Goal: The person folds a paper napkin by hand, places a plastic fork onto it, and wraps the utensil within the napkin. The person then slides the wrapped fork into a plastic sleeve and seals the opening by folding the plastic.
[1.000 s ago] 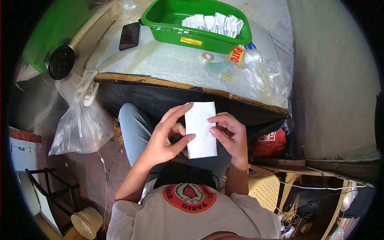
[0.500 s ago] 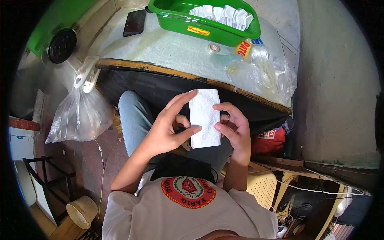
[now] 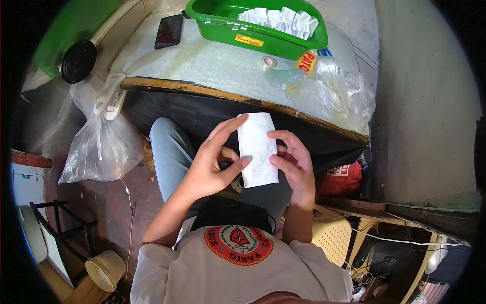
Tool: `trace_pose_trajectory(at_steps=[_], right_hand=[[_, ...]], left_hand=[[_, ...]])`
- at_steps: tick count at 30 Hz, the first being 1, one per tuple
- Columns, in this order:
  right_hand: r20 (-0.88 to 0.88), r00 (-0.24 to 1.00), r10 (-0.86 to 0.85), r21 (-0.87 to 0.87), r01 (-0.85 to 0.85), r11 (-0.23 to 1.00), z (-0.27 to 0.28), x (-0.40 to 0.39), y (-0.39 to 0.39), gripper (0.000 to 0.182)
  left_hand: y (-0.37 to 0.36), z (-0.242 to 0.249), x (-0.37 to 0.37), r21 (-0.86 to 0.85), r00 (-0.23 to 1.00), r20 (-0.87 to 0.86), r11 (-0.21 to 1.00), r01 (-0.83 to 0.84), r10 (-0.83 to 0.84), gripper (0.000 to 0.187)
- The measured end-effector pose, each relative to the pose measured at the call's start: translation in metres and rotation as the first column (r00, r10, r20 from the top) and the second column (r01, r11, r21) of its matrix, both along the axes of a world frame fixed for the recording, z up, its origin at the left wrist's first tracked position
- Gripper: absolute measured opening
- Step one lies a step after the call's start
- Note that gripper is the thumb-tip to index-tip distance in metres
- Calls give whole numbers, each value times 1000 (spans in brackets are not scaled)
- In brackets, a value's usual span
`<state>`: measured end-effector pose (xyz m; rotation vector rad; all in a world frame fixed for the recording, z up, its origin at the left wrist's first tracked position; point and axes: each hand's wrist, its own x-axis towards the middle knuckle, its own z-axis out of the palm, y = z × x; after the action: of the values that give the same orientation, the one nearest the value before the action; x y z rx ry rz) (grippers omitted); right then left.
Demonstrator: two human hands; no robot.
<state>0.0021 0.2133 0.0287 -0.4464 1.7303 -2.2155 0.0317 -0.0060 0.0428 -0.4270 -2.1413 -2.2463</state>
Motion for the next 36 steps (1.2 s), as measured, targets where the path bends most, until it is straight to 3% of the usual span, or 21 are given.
trace_pose_trajectory(at_steps=[10,13,16,18,25,31,36], right_hand=[[-22,999,38,-26,-39,999,-4,-2,-2,39],[-52,985,167,-14,-168,986,1,1,-4,33],[-30,988,152,103,-148,984,4,7,-11,28],[8,994,107,93,-108,990,4,9,-14,26],[103,995,13,17,-15,1000,0,9,-20,19],[159,985,65,-97,-50,994,-9,8,-17,13],[163,986,44,-69,-33,997,-6,9,-20,14]], left_hand=[[2,-5,-2,39,1000,1,999,-13,13,71],[3,-8,-3,24,995,-13,995,-96,96,69],[5,-10,-4,32,987,8,987,-159,159,67],[6,-10,-4,19,980,3,980,-197,197,64],[-1,-9,-2,118,991,28,984,-132,130,68],[-2,-4,0,171,996,49,982,-82,75,75],[-3,-6,-1,143,997,36,987,-73,68,78]])
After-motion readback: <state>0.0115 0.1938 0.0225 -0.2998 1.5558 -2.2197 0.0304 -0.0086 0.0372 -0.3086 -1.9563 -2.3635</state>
